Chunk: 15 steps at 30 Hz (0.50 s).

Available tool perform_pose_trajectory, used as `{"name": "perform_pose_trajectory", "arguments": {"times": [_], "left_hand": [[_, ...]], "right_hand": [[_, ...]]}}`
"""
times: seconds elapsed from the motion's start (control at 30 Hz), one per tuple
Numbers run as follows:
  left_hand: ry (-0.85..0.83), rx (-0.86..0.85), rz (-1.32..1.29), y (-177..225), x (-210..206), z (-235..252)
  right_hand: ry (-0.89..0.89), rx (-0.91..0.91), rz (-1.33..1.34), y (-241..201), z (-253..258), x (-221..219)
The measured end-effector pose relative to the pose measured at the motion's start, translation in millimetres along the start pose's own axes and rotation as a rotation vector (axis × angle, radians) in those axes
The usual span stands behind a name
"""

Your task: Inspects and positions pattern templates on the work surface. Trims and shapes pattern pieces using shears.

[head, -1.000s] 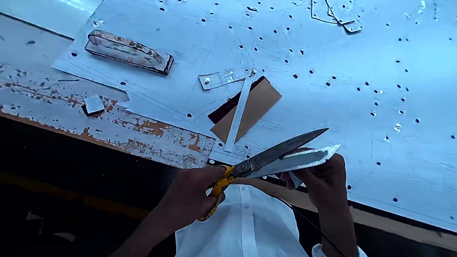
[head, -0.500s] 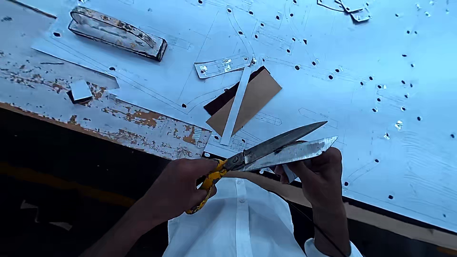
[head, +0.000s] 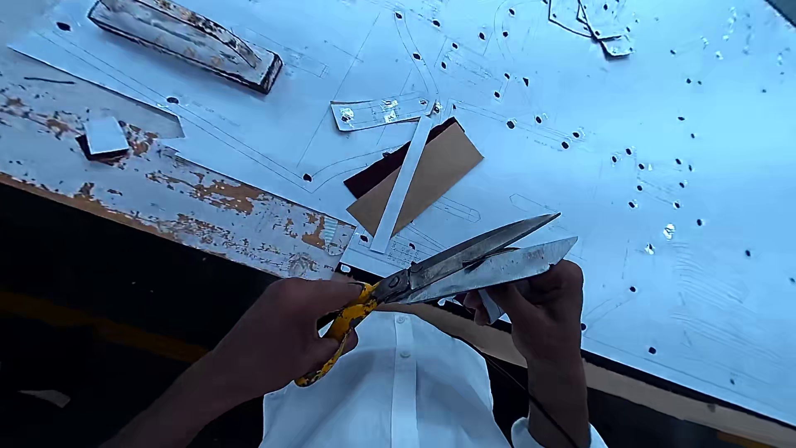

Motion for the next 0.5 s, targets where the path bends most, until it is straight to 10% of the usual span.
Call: {"name": "perform_pose_trajectory", "arguments": {"times": [0.5], "left_hand": [[0.012, -0.009, -0.001, -4.5, 3.1, -6.4]], "right_hand": [[-0.039, -0.006, -0.015, 1.3, 0.5, -4.2]]}}
Point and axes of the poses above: each hand's wrist, its own z-axis towards the middle knuckle, its own x-axis out of the back of the hand, y = z × x, the point moved 6 cm from there along z, towards the middle knuckle, and after that the axes turned 11 degrees about x, right-handed, at the moved point
